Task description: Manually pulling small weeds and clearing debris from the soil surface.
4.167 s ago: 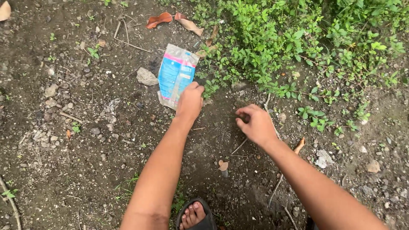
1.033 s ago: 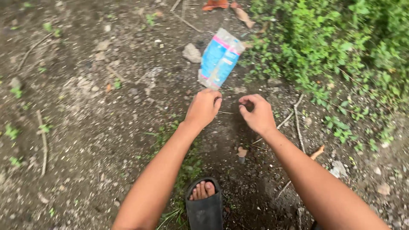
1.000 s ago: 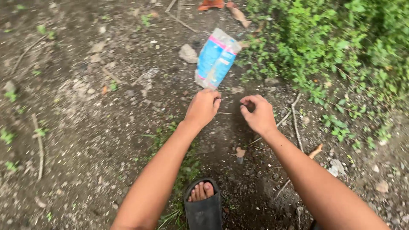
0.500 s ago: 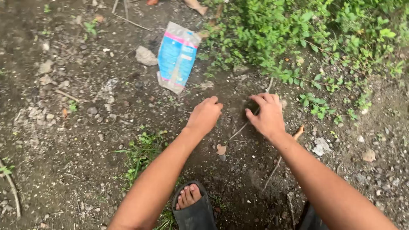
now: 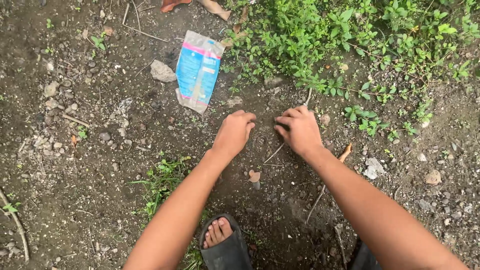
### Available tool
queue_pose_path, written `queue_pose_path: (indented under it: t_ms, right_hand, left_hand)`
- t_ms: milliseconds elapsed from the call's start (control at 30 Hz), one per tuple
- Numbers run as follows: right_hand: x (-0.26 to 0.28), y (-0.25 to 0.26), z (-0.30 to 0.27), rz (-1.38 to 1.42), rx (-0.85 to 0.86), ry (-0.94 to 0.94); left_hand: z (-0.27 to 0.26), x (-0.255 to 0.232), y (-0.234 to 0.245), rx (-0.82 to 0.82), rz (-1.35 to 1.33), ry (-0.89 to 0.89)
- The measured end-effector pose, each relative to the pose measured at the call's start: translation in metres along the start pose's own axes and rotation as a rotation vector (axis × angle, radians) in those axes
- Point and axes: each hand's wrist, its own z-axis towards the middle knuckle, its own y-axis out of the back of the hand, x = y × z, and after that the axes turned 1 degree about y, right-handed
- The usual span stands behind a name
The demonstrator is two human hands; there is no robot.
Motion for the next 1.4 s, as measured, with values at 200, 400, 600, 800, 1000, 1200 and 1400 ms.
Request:
queue_pose_path:
  t_ms: [200, 400, 600, 800, 1000, 1200, 1400]
  right_hand:
    - [-0.002, 0.001, 0.001, 0.044, -0.026, 0.003]
    - [-0.015, 0.015, -0.002, 0.211, -0.229, -0.093]
    - [-0.047, 0.049, -0.010, 0.148, -0.285, -0.126]
    - [-0.081, 0.068, -0.023, 0.111, -0.246, -0.119]
    - [-0.093, 0.081, -0.061, 0.196, -0.009, -0.091]
    - [-0.108, 0.171, -0.076, 0.110, 0.251, -0.127]
    - [-0.148, 0.247, -0.083, 0.058, 0.376, -0.281]
  left_hand:
    - [0.009, -0.011, -0.008, 0.049, -0.071, -0.002]
    - [0.026, -0.024, -0.029, 0.097, -0.045, -0.082]
    - [0.042, -0.045, -0.045, 0.240, 0.007, -0.057]
    - [0.046, -0.034, -0.074, 0.313, 0.284, -0.256]
    - [0.049, -0.028, -0.088, 0.264, 0.415, -0.368]
    - [0.077, -0.101, -0.019, 0.380, 0.320, -0.394]
    - [0.118, -0.151, 0.017, 0.596, 0.550, -0.257]
